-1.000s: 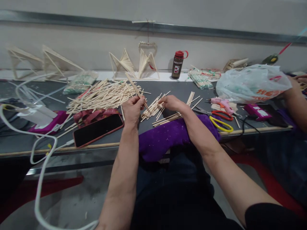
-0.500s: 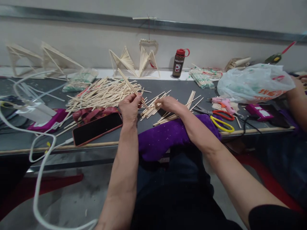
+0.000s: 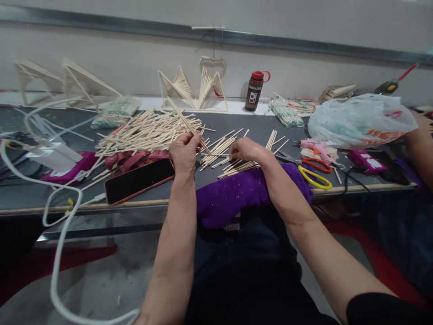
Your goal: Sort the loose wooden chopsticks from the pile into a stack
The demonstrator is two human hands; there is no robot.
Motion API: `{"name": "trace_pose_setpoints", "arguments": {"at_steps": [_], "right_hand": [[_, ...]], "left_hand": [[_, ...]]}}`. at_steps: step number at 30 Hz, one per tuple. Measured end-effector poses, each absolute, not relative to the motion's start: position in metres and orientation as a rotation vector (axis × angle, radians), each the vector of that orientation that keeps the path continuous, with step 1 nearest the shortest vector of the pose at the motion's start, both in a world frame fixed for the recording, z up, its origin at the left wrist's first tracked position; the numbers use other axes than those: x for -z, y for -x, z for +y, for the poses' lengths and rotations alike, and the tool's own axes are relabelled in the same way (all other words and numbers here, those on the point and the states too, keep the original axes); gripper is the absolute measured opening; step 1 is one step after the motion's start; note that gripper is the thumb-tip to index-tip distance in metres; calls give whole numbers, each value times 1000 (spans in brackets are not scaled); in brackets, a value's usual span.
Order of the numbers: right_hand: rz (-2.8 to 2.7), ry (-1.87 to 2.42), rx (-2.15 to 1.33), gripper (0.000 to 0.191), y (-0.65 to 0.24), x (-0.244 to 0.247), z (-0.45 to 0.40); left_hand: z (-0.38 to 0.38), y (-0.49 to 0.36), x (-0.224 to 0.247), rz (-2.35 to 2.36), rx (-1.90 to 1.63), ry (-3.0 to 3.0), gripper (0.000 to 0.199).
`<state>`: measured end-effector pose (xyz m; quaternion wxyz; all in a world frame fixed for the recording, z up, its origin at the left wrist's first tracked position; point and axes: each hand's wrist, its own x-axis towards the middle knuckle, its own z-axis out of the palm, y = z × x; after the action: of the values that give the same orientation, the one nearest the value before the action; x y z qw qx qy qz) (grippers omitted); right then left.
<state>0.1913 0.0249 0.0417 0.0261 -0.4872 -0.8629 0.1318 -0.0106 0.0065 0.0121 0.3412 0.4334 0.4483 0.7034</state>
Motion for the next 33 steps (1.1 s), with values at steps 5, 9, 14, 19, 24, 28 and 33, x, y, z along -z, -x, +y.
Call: {"name": "trace_pose_setpoints", "arguments": {"at_steps": [5,9,14,19,24,28,33], "right_hand": [[-2541,1416,-467,22,-200,-40,28],[-2352,1347,-655,40,-208,-42,29],[-1913,1404,-576,39,-228,-40,39],[-1745,1573,-427,25,-249,-32,53],[-1788,1759,-287,26,-255,-34,54],[-2040,1884,-224,24,-254,-37,52],[-2325,1796,-262,23,-247,-32,53]], "left_hand": [[7,11,-11,1171,-1826,-1154,12],[6,10,-12,1183,-1809,-1179,10],[6,9,-11,1189,-1762,-1201,11],[4,7,-11,1192,-1765,-1226,12],[3,6,-13,1181,-1746,-1242,14],[2,5,-14,1177,-1742,-1237,14],[0,4,-15,1180,-1720,-1237,13]]}}
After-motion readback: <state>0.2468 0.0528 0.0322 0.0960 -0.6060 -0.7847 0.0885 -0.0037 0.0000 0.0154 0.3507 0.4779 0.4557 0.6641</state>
